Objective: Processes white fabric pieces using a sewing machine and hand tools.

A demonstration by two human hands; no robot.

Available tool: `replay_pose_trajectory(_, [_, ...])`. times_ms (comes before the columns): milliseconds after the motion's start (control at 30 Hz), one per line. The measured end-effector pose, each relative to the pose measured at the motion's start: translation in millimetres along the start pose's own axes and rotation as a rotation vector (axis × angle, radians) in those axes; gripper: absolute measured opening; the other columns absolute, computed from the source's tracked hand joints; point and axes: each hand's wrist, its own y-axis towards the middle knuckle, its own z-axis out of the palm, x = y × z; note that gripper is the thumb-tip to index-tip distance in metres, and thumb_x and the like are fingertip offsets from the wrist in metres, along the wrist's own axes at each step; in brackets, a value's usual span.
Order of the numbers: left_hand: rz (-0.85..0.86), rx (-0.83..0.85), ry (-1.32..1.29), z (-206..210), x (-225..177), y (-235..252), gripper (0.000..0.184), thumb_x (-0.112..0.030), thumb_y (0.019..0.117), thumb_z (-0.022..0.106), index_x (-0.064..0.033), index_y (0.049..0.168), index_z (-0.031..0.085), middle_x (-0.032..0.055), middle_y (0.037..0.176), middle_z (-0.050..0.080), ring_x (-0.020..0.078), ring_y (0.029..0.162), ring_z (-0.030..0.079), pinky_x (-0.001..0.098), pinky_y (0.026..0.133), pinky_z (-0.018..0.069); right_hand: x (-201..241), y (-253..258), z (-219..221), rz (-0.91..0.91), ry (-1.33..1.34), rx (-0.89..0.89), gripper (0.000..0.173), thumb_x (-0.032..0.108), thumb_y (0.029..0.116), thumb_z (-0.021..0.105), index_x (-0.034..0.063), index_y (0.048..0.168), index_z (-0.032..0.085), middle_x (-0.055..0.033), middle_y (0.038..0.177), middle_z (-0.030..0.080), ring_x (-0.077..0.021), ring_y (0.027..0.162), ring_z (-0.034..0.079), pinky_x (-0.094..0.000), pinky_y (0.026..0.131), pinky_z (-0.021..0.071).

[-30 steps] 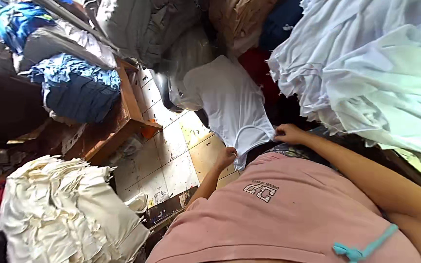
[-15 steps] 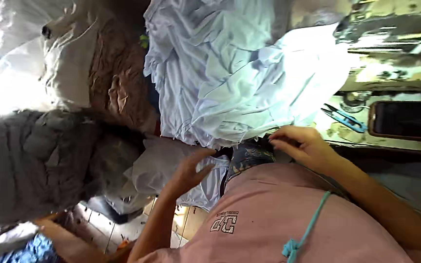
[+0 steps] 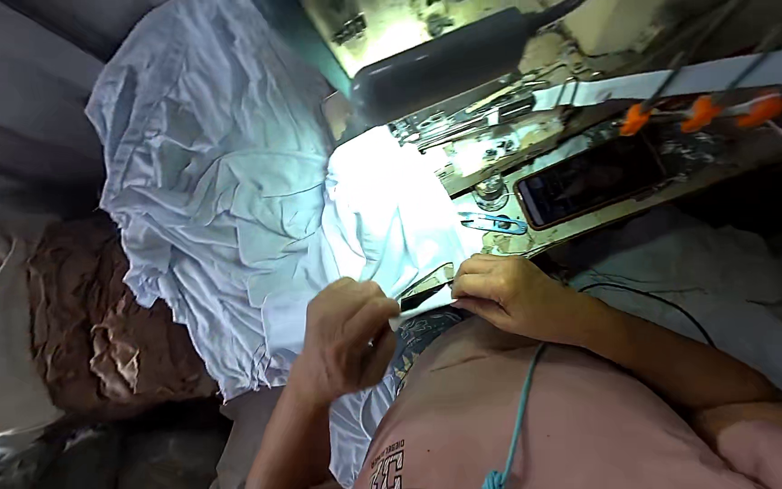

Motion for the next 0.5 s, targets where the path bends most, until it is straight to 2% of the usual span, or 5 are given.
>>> replay_pose_trajectory(67, [0.013,-0.147,0.041,28.2,-8.3,2.8,0.029,-0.04,0.1,0.055,-0.0131,0.107,0.062,0.0031,0.086,0.061,0.0137,0.082,0.06,0.0255,0.079,0.0478,-1.1,2.2,-3.1,-0.023,0.132,-0.058,0.023,0.015,0.1024,0.057,0.0,0.093,0.072,-0.009,0.084,0.069,-0.0139,0.082,0.065,-0.0246,0.075,0.0518])
replay_pose_trajectory(167, [-0.045,-0.143,0.293,79.9,12.2,-1.5,0.05,-0.053,0.0968,0.057,-0.0139,0.128,0.058,0.0142,0.129,0.06,0.0283,0.127,0.054,0.0495,0.115,0.032,4.5,6.6,-13.5,-0.015,0.589,-0.138,0.022,0.013,0.1035,0.057,-0.0047,0.094,0.067,-0.0025,0.086,0.067,0.0028,0.084,0.062,-0.0137,0.08,0.0525])
replay_pose_trajectory(300, [-0.255,-0.204,0.543,83.2,50.0,-3.7,0.025,-0.012,0.095,0.057,-0.0026,0.113,0.071,0.0308,0.141,0.056,0.0557,0.14,0.04,0.0753,0.113,0.0208,10.0,-1.1,-24.6,-0.106,0.891,-0.199,0.017,0.017,0.105,0.058,0.0049,0.096,0.064,0.0064,0.093,0.067,0.0051,0.096,0.062,-0.0148,0.087,0.0515])
replay_pose_trajectory(400, [-0.251,-0.354,0.679,27.8,69.5,-0.4,0.024,-0.015,0.101,0.05,-0.0026,0.098,0.071,0.0238,0.13,0.066,0.0477,0.132,0.053,0.0662,0.113,0.0322,-2.4,-8.3,-24.3,-0.108,0.841,-0.187,0.02,0.018,0.1058,0.057,0.0048,0.093,0.063,0.0033,0.095,0.068,0.0022,0.1,0.063,-0.0165,0.089,0.0517])
replay_pose_trajectory(500, [-0.198,-0.377,0.717,2.9,63.0,13.9,0.029,-0.022,0.1029,0.049,0.0016,0.105,0.064,0.0278,0.132,0.06,0.0462,0.136,0.047,0.0603,0.116,0.029,-15.5,-13.0,-10.5,-0.017,0.624,-0.099,0.024,0.013,0.1027,0.059,-0.0044,0.088,0.065,-0.0062,0.089,0.068,-0.0014,0.092,0.063,-0.0165,0.084,0.0512])
